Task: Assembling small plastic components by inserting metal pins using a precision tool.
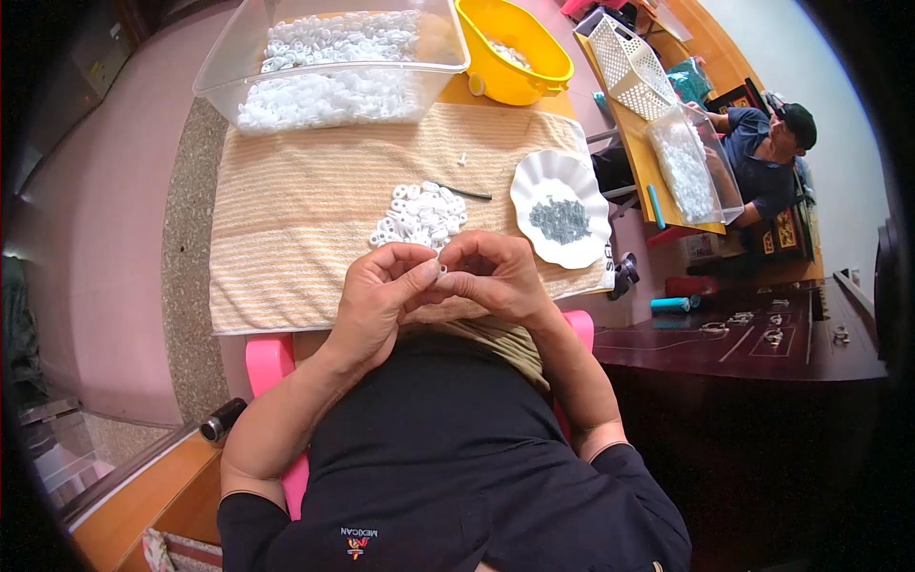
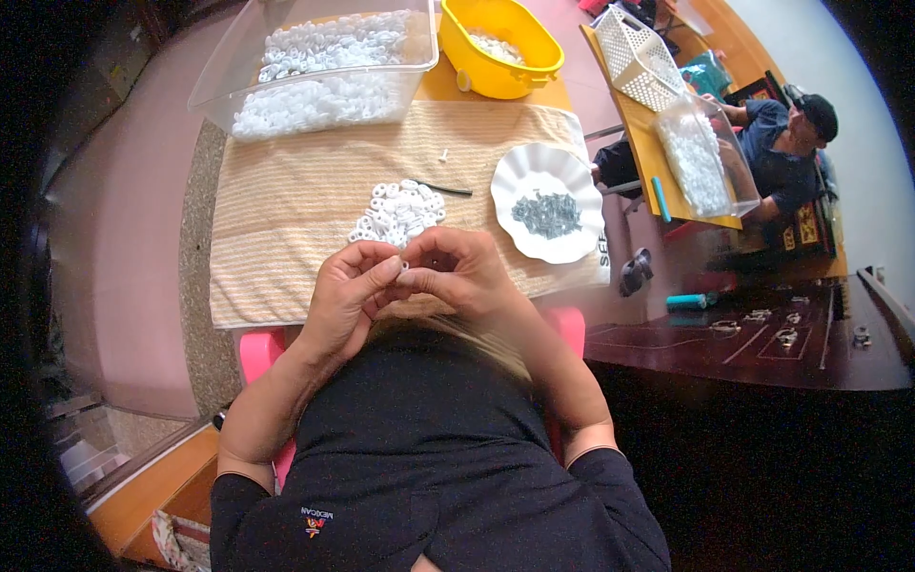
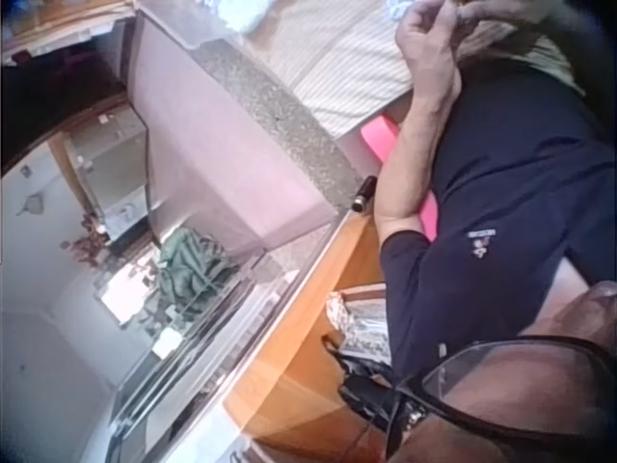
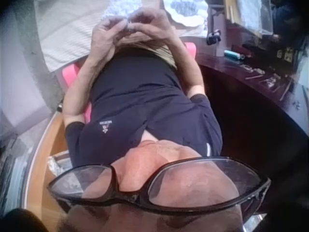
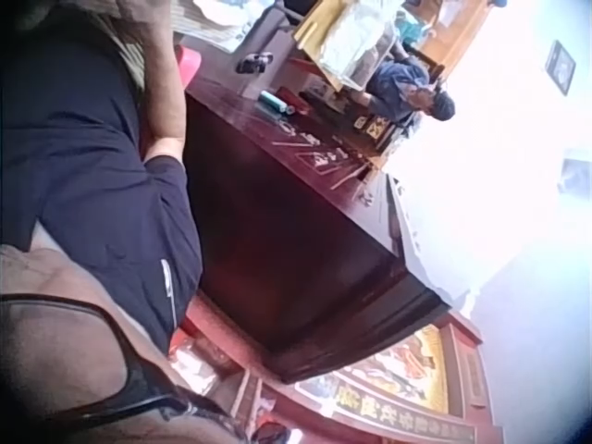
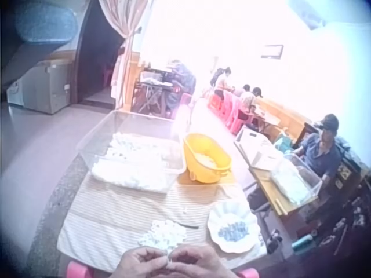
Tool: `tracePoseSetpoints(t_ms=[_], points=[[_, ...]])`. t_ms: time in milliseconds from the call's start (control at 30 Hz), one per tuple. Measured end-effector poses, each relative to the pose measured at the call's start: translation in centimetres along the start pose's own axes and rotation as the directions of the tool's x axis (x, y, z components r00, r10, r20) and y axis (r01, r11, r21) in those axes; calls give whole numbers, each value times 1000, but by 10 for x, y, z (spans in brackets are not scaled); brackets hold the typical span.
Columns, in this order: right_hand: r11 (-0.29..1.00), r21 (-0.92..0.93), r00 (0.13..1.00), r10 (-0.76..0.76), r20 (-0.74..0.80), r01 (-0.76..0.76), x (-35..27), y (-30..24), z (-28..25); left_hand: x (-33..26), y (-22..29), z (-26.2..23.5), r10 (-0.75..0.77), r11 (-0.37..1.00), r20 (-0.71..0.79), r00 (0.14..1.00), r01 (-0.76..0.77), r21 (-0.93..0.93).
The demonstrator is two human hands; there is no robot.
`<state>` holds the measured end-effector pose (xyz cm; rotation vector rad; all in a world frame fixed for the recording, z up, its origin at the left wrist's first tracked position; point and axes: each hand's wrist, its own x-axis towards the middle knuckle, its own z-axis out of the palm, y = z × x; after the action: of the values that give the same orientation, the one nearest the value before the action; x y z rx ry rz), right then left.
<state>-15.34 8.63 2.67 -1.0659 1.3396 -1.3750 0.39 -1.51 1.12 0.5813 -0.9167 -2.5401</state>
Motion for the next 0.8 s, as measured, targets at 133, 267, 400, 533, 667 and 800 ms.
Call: tracePoseSetpoints(t_ms=[133, 267, 400, 533, 667, 800], points=[[998, -55, 1000, -2, 26, 3, -2, -2, -2, 0, -1, -4, -25, 1000, 18, 1000, 25, 7], [981, -178, 996, -81, -48, 72, -6, -6, -23, -1, 0, -2, -53, 999, 18, 998, 53, 0], [914, -406, 970, -86, -229, -15, -5, -12, -51, 0, 1, 0, -25, 1000, 10, 1000, 25, 2], [774, -626, 966, -83, -246, -93, -3, -13, -60, 0, 1, -2, 0, 1000, 16, 1000, 0, 2], [529, -848, 977, -187, -106, 9, 2, -11, -54, 0, 1, -2, -16, 1000, 0, 1000, 16, -1], [280, -960, 989, -146, -32, 10, 10, -10, -47, 0, 2, -1, -24, 1000, -16, 1000, 24, 3]])
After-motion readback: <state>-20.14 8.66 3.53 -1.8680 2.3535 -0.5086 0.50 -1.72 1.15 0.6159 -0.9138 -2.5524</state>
